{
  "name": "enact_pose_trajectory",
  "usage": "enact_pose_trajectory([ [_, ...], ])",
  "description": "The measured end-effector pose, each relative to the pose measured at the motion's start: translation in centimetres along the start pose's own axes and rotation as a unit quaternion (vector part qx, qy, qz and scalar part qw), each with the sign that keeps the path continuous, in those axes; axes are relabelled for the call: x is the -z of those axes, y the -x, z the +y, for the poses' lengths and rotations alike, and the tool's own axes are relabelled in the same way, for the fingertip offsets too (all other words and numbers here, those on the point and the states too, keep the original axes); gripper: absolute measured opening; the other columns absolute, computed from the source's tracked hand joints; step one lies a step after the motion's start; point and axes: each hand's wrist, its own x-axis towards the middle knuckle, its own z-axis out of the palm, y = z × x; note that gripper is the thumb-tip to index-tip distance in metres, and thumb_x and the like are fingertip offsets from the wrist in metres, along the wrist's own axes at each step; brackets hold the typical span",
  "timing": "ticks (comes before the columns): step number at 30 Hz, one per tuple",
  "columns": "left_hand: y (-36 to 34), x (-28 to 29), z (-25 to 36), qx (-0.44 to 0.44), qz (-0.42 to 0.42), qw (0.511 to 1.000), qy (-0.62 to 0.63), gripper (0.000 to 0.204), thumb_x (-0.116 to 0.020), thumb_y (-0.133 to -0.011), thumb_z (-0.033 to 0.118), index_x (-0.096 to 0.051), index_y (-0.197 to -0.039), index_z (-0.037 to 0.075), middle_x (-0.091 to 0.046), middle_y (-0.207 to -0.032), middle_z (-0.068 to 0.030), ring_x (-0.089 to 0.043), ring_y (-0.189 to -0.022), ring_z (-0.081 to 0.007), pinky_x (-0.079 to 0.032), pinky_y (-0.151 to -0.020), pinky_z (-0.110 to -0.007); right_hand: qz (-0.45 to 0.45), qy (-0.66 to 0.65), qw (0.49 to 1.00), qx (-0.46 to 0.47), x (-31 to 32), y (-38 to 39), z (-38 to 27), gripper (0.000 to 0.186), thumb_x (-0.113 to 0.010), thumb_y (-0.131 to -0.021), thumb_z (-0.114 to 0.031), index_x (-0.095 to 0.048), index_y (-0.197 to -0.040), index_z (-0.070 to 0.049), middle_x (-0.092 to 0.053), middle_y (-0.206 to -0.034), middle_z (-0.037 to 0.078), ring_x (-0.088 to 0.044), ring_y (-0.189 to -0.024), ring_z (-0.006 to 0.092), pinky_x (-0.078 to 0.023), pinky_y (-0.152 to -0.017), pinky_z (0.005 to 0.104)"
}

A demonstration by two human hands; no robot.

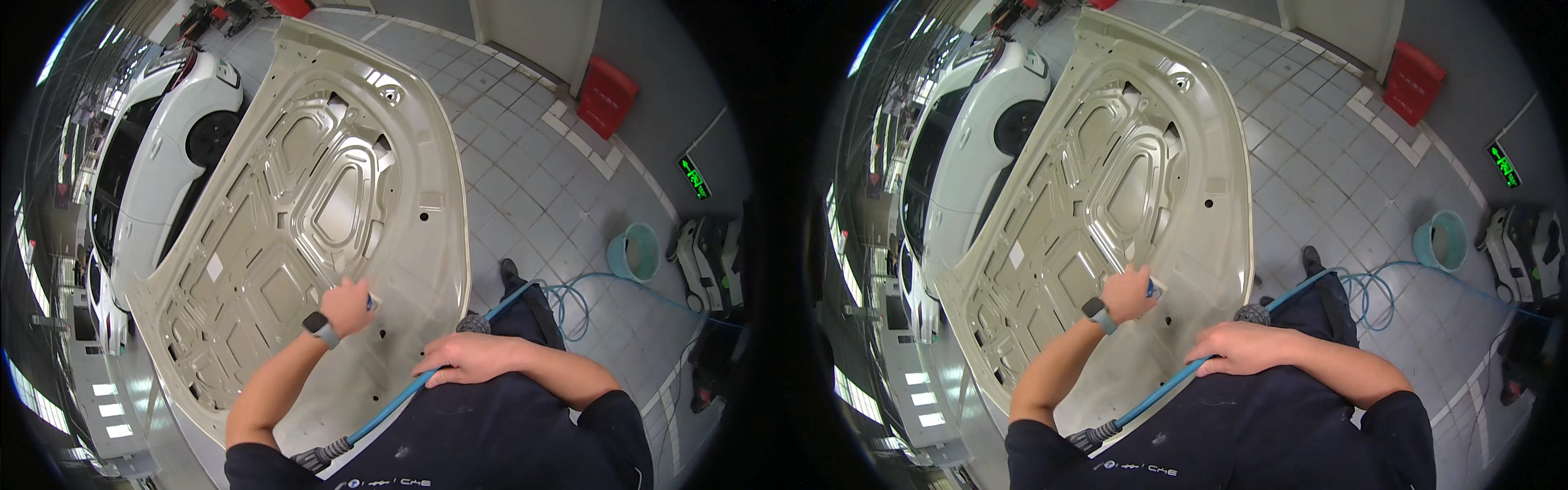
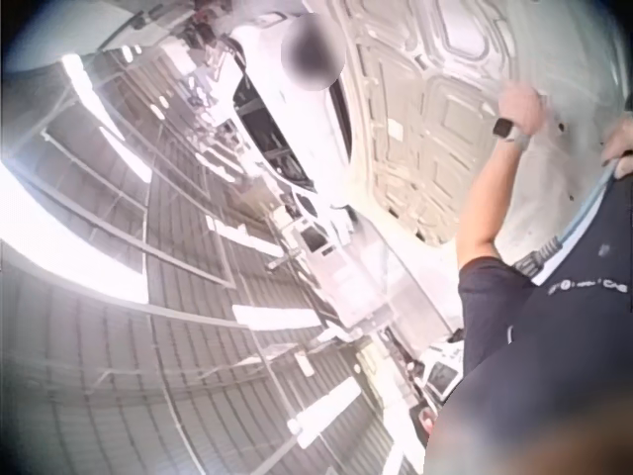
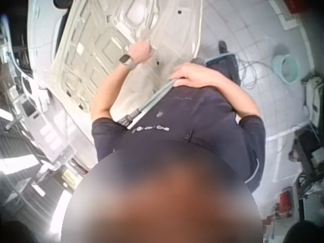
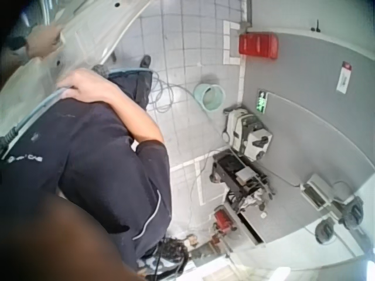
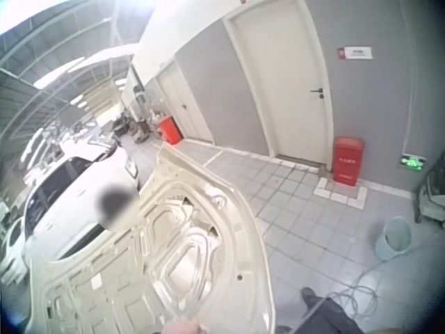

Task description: The person uses a pneumatic sanding tool to sand the inner surface of a large, light-colored car hood. They move the tool systematically across the panel, covering the edges and the central ribbed areas.

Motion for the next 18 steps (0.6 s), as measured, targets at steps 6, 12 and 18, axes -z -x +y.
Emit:
enact_pose_trajectory([
  [6, -1.4, -0.3, 3.7, 0.037, 0.107, 0.985, 0.131, 0.046, -0.075, -0.086, 0.037, -0.061, -0.114, 0.004, -0.064, -0.104, -0.0244, -0.07, -0.079, -0.0452, -0.058, -0.07, -0.054, -0.015, -0.004, 1.0, -0.024, 1.0, -0.1, 0.9, 0.035, -0.072, -0.099, -0.033, -0.074, -0.119, -0.005, -0.068, -0.1, 0.016, -0.066, -0.096, 0.0375, -0.052, -0.084, 0.047],
  [12, -7.9, 1.4, 8.1, 0.032, 0.169, 0.975, 0.143, 0.047, -0.076, -0.086, 0.031, -0.058, -0.12, 0.004, -0.062, -0.106, -0.0265, -0.072, -0.075, -0.0461, -0.06, -0.065, -0.054, -0.031, 0.023, 0.998, -0.054, 4.0, 0.6, 0.8, 0.043, -0.069, -0.099, -0.05, -0.079, -0.112, -0.009, -0.065, -0.093, 0.012, -0.067, -0.09, 0.0328, -0.052, -0.076, 0.043],
  [18, -15.2, 5.2, 9.4, 0.065, 0.161, 0.974, 0.147, 0.045, -0.076, -0.086, 0.034, -0.059, -0.113, 0.002, -0.063, -0.104, -0.0283, -0.07, -0.077, -0.0482, -0.059, -0.066, -0.053, -0.023, -0.008, 0.999, -0.038, 9.7, 2.3, 2.6, 0.042, -0.069, -0.099, -0.05, -0.08, -0.112, -0.012, -0.065, -0.092, 0.009, -0.068, -0.087, 0.0303, -0.052, -0.073, 0.0414],
])
